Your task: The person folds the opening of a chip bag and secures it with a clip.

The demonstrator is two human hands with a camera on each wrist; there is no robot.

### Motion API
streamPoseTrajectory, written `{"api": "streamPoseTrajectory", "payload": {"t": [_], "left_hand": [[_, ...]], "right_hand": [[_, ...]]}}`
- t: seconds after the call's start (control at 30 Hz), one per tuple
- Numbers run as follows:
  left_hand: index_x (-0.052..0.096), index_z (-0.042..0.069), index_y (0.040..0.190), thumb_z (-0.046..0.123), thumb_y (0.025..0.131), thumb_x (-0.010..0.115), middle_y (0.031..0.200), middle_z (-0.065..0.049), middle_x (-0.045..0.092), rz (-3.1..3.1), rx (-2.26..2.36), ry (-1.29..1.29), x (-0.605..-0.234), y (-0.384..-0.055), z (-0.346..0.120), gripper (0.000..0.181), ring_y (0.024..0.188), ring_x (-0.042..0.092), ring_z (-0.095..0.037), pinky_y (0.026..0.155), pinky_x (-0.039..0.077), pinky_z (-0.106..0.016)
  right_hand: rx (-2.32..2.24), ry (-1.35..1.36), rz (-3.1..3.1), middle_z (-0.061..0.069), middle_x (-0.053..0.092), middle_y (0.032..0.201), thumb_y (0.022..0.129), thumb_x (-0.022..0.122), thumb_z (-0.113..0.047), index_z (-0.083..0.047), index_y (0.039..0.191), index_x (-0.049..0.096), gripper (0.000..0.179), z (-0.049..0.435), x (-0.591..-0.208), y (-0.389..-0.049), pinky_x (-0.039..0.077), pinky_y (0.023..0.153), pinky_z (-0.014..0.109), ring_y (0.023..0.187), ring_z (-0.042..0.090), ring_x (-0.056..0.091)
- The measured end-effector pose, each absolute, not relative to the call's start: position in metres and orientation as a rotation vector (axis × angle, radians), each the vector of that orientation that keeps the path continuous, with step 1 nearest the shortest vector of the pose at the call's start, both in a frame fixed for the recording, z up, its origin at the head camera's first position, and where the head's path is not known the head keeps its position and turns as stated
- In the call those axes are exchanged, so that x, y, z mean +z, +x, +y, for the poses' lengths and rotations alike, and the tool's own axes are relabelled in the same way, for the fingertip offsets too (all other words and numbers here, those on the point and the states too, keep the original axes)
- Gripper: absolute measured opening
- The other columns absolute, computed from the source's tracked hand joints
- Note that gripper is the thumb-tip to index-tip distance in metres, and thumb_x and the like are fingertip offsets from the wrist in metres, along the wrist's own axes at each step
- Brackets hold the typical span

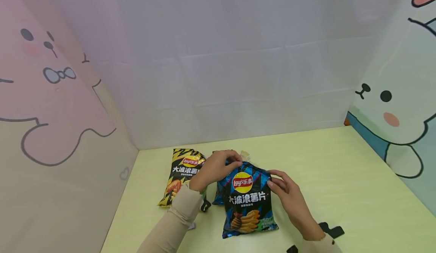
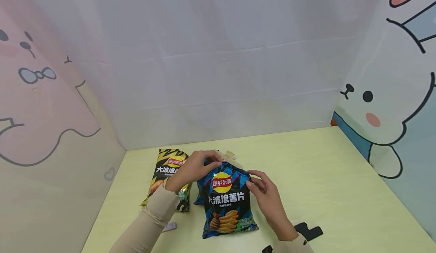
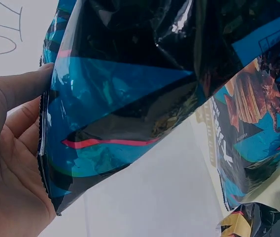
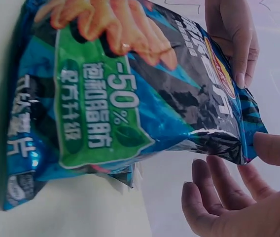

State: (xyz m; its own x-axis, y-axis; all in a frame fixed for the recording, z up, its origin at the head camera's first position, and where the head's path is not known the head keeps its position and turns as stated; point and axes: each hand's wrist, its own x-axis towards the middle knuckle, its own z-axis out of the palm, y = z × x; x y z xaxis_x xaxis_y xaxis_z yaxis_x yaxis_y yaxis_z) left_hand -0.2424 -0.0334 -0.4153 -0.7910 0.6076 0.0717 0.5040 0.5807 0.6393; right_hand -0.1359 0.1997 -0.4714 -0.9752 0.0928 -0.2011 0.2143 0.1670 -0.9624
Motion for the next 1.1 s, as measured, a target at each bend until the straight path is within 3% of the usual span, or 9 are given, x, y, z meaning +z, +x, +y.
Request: {"api": "streamPoseTrajectory", "payload": {"t": [0.23,0.3,0.47,0.6,0.73,0.9,1.1], "left_hand": [[0.072,0.022,0.109,0.029,0.101,0.061,0.100,0.005,0.075,2.639,1.012,0.944,-0.4151,-0.2422,-0.0317,0.015,0.090,0.067,-0.007,0.081,0.054,-0.026],[0.072,0.022,0.110,0.029,0.101,0.061,0.102,0.005,0.075,2.634,1.019,0.950,-0.4145,-0.2424,-0.0314,0.015,0.093,0.068,-0.008,0.084,0.055,-0.028],[0.073,0.023,0.113,0.025,0.102,0.060,0.115,0.004,0.075,2.622,1.039,0.991,-0.4138,-0.2424,-0.0317,0.018,0.102,0.070,-0.012,0.092,0.056,-0.033],[0.074,0.023,0.116,0.023,0.103,0.059,0.120,0.003,0.074,2.605,1.062,1.027,-0.4156,-0.2423,-0.0319,0.020,0.106,0.069,-0.013,0.095,0.056,-0.034],[0.074,0.023,0.116,0.022,0.103,0.059,0.121,0.003,0.074,2.596,1.083,1.045,-0.4175,-0.2427,-0.0319,0.021,0.109,0.068,-0.012,0.097,0.056,-0.034],[0.075,0.025,0.115,0.020,0.103,0.058,0.121,0.005,0.074,2.586,1.099,1.073,-0.4175,-0.2432,-0.0321,0.021,0.108,0.067,-0.010,0.096,0.056,-0.032],[0.076,0.024,0.110,0.017,0.103,0.057,0.114,0.005,0.075,2.600,1.078,1.103,-0.4165,-0.2428,-0.0319,0.022,0.094,0.065,-0.007,0.082,0.053,-0.024]], "right_hand": [[-1.972,0.305,2.376,0.013,0.065,0.136,0.104,0.056,-0.015,-0.021,0.144,0.052,0.040,0.2018,-0.4696,-0.1442,0.049,0.107,0.027,0.110,-0.002,0.062],[-1.981,0.316,2.375,0.014,0.065,0.135,0.104,0.056,-0.015,-0.021,0.143,0.054,0.040,0.2018,-0.4698,-0.1456,0.049,0.108,0.030,0.107,-0.003,0.062],[-2.013,0.316,2.354,0.013,0.065,0.138,0.103,0.058,-0.015,-0.017,0.139,0.060,0.037,0.2006,-0.4723,-0.1471,0.042,0.116,0.051,0.113,0.005,0.063],[-2.033,0.328,2.335,0.010,0.063,0.141,0.104,0.055,-0.013,-0.012,0.137,0.063,0.034,0.1995,-0.4738,-0.1470,0.042,0.116,0.051,0.116,0.002,0.062],[-2.038,0.335,2.328,0.008,0.065,0.140,0.104,0.053,-0.011,-0.010,0.135,0.065,0.033,0.2001,-0.4735,-0.1468,0.044,0.115,0.043,0.113,-0.006,0.061],[-2.064,0.313,2.315,-0.002,0.068,0.134,0.105,0.051,-0.008,-0.008,0.134,0.066,0.033,0.2029,-0.4733,-0.1461,0.049,0.106,0.021,0.112,-0.010,0.061],[-2.084,0.310,2.293,-0.011,0.072,0.121,0.105,0.050,-0.007,-0.005,0.128,0.069,0.030,0.2050,-0.4733,-0.1450,0.048,0.094,0.011,0.109,-0.007,0.062]]}}
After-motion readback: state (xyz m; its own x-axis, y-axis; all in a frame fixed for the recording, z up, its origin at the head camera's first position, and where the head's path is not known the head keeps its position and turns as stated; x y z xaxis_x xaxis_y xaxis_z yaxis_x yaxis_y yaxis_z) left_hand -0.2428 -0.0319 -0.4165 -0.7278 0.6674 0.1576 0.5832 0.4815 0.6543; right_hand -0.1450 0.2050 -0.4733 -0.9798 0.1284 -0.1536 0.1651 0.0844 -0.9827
